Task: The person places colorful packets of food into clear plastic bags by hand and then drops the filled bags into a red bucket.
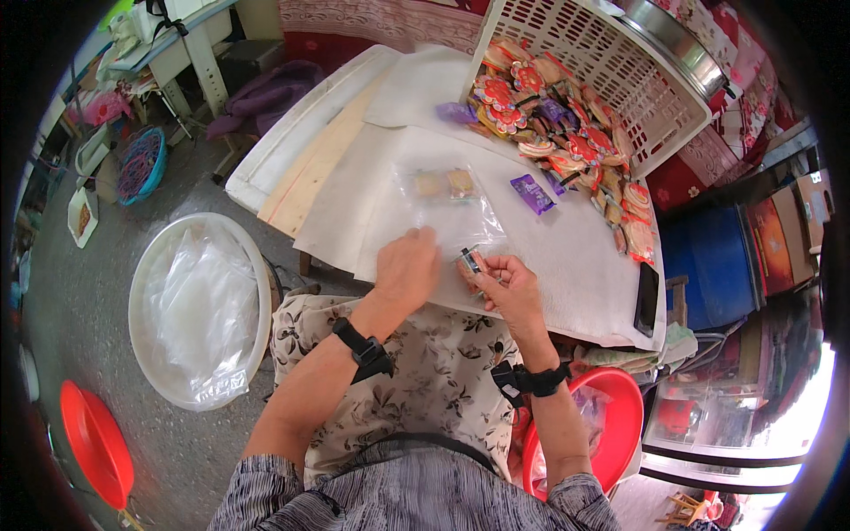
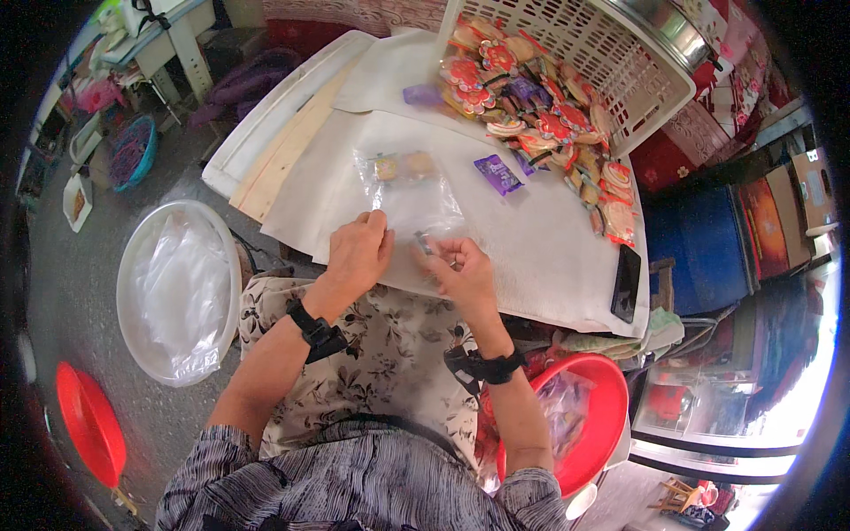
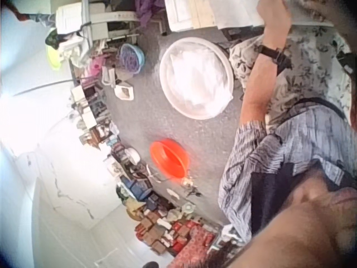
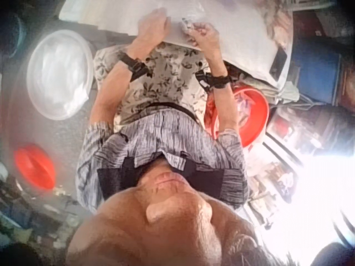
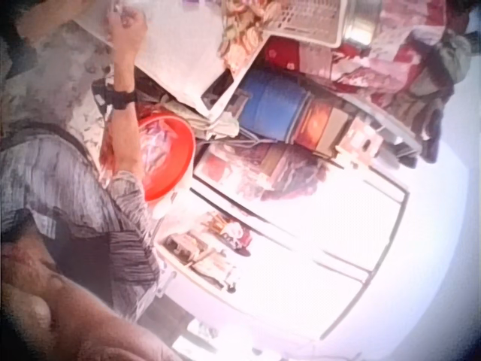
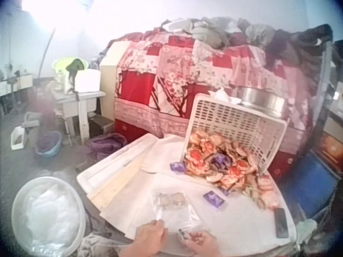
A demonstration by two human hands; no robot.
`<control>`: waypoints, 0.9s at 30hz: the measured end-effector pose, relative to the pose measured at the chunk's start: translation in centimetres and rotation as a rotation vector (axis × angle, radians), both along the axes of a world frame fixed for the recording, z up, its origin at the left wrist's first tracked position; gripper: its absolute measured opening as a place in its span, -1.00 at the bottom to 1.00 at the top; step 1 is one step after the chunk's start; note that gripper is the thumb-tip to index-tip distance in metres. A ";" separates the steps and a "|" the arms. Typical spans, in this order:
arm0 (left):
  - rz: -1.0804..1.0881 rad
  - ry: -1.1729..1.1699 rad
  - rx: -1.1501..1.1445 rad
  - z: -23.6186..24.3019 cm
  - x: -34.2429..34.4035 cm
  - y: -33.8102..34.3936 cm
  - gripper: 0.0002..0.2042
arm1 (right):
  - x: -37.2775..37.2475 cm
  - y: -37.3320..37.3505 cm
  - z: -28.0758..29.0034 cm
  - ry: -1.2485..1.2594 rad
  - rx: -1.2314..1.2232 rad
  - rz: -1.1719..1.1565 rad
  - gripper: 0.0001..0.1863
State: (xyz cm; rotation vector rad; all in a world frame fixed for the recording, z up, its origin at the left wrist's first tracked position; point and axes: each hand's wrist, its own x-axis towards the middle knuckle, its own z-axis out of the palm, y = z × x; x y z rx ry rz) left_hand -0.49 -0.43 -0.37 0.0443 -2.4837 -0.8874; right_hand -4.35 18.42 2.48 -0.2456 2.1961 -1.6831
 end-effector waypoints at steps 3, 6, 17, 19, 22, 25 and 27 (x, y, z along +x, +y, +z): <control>-0.014 -0.028 0.012 0.0 0.0 0.0 -0.89 | 0.1 -1.1 -1.0 0.484 0.170 -0.001 -0.70; -0.015 -0.013 0.025 0.1 0.1 0.0 -0.89 | 0.5 -2.2 -0.2 0.968 0.447 0.031 -0.67; -0.045 -0.003 0.058 0.1 0.0 0.2 -0.86 | 0.6 -4.5 -1.3 1.023 0.461 0.281 -0.61; -0.048 -0.007 0.059 0.1 0.2 0.0 -0.85 | 0.8 -4.1 -1.1 1.008 0.443 0.313 -0.59; -0.056 -0.015 0.075 0.4 0.4 -0.2 -0.85 | 0.6 -3.5 -1.3 1.051 0.467 0.299 -0.57; -0.056 -0.023 0.074 0.5 0.4 -0.1 -0.86 | 0.3 -3.8 -1.3 1.062 0.491 0.293 -0.64; -0.050 -0.019 0.065 0.4 0.4 -0.1 -0.86 | 0.0 -4.3 -1.3 1.065 0.527 0.326 -0.69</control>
